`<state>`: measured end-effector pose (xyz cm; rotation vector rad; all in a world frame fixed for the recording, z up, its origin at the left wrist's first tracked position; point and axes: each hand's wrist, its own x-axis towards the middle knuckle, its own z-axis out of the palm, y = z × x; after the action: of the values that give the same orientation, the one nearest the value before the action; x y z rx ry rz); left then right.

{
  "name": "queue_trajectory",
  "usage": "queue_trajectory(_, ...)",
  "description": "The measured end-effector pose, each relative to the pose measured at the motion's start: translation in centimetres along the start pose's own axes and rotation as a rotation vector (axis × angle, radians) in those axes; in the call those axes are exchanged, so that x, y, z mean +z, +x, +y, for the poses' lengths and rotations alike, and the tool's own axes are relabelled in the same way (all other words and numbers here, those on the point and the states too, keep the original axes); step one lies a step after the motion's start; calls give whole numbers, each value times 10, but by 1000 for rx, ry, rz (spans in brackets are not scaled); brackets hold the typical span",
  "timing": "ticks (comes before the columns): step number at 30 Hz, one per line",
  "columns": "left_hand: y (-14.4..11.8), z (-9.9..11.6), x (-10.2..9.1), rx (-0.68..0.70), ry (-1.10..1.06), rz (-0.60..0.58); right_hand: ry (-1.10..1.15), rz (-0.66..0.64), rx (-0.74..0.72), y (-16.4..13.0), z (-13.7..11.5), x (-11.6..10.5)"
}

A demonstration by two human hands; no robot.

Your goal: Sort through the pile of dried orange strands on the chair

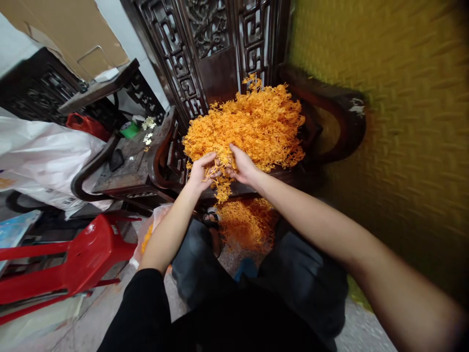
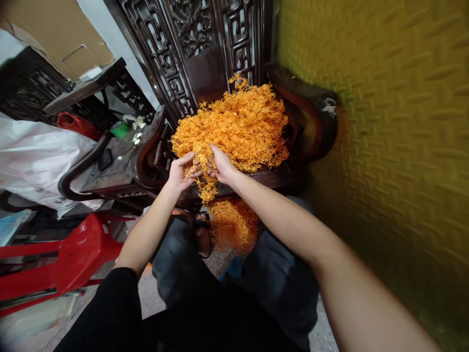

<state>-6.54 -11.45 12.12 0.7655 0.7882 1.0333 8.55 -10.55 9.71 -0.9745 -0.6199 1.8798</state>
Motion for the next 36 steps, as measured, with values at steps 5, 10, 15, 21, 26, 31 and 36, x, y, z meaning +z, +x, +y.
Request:
queue_trajectory(5,-6,4,-8,76,144,2,-21,41,-76,-6,-11,-3)
queue_trajectory(10,-13,5,-12,43,221,35,29,-43,-76,-14,-21,-10)
queue_trajectory(15,-14,4,-13,33,237,31,80,-57,17,-17,-22,-15)
queue_trajectory(21,-15,4,-12,6,232,-10,-341,-135,-239,-23,-11,-9)
queue_trajectory(26,-15,4,-7,-9,195,-14,-759,-118,-571,-21,-12,-10)
queue_trajectory(31,-25,12,-9,-11,233,1,-992,168,-758,-9,-42,-40)
queue_trajectory(36,-28,14,-15,110,306,73,-595,224,-461,-10,-53,-61)
